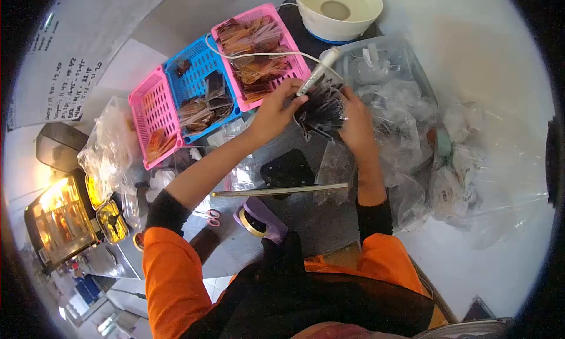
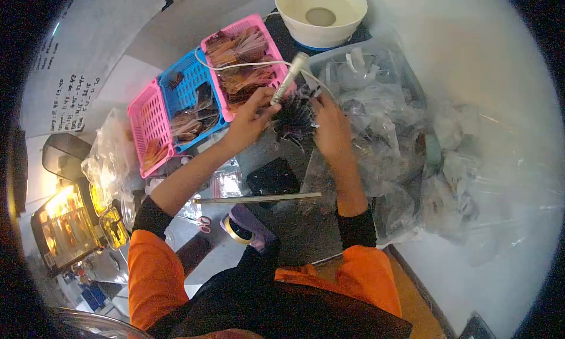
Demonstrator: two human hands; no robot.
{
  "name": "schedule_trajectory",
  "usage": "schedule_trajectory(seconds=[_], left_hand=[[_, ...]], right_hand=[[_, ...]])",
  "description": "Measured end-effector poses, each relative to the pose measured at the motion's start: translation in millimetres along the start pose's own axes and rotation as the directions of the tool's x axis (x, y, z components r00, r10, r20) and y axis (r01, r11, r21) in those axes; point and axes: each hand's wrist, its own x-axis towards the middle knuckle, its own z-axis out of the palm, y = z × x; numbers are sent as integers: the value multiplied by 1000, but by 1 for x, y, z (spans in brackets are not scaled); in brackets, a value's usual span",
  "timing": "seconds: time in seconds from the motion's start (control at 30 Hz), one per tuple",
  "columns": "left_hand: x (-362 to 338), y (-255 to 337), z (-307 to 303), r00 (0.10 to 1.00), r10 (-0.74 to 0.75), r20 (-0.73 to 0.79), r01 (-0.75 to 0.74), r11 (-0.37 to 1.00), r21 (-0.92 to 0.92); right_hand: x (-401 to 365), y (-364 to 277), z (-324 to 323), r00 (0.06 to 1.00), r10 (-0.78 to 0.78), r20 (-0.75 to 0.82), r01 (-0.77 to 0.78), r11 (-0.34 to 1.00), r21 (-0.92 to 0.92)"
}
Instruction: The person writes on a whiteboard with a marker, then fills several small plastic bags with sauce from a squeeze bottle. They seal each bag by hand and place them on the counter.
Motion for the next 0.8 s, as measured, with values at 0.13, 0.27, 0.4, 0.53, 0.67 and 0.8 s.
schedule_trajectory(seconds=[0.13, 0.27, 0.4, 0.53, 0.67, 0.8], left_hand=[[1, 1, 7, 990, 88, -113, -92, 995, -31], [1, -2, 3, 979, 194, -57, -163, 924, 346], [-3, 1, 6, 996, 82, 20, -84, 935, 344], [0, 0, 4, 988, 89, 129, -142, 853, 502], [-1, 14, -4, 930, 367, -28, -264, 719, 643], [-39, 147, 9, 925, 379, 17, -365, 879, 306]], right_hand=[[0, -4, -6, 1000, -21, -8, 21, 999, -42], [-7, -8, -18, 990, -76, -119, 70, 996, -50], [-14, -22, -46, 951, 31, -307, 44, 971, 236], [-39, -29, -78, 715, 0, -699, 172, 969, 176], [-67, -53, -105, 467, 327, -821, 319, 804, 501], [-92, -67, -117, 471, 397, -788, 466, 646, 604]])
